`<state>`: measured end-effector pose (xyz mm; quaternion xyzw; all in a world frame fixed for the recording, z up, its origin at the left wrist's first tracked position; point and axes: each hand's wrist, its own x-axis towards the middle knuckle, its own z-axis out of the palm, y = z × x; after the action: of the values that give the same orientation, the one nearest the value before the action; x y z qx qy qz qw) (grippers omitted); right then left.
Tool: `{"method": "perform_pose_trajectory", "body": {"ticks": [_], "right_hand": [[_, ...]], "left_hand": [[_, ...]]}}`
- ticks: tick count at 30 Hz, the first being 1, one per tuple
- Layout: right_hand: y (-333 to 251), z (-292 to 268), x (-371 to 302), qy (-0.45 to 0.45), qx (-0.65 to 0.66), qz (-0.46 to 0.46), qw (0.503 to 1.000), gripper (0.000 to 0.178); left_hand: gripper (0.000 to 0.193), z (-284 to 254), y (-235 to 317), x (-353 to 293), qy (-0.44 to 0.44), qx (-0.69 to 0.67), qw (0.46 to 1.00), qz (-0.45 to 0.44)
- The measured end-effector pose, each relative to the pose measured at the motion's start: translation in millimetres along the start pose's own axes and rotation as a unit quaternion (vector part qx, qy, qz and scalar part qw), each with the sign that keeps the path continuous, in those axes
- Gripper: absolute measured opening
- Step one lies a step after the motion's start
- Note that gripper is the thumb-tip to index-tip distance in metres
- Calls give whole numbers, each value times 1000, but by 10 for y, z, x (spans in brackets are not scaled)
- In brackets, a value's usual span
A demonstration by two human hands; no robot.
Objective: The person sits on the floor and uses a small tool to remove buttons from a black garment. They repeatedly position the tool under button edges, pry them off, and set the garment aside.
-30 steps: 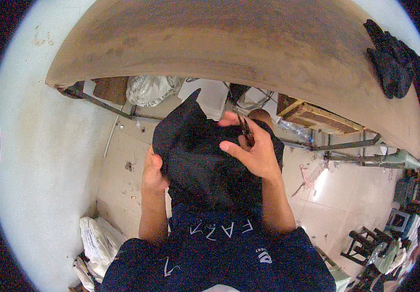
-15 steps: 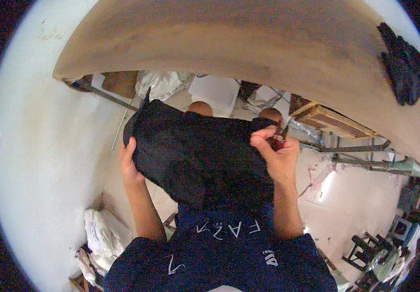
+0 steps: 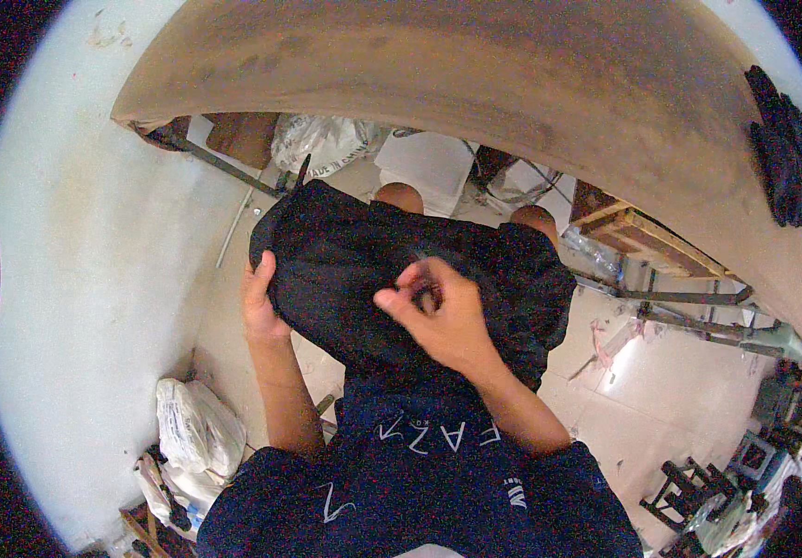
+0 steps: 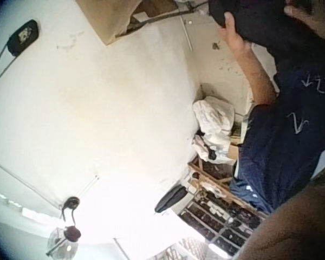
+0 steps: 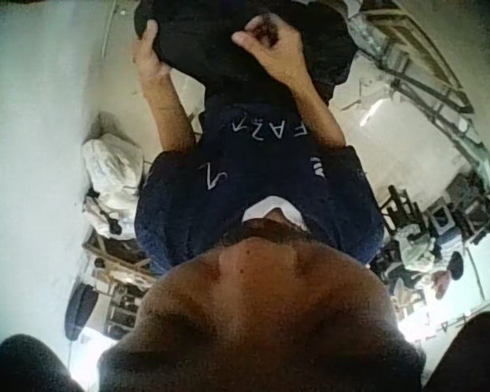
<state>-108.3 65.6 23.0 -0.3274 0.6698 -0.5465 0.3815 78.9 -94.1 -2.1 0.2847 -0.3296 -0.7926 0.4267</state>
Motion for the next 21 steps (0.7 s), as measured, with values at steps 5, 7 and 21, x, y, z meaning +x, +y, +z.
{"method": "perform_pose_trajectory", "body": {"ticks": [5, 7, 21], "right_hand": [[154, 313, -6, -56, 97, 5, 994, 27], [169, 234, -41, -51, 189, 62, 979, 21], [350, -134, 87, 2, 321, 77, 944, 21]], "left_hand": [[42, 132, -4, -23, -14, 29, 999, 13], [42, 48, -21, 13, -6, 64, 998, 17], [58, -455, -97, 263, 156, 215, 964, 4]]}}
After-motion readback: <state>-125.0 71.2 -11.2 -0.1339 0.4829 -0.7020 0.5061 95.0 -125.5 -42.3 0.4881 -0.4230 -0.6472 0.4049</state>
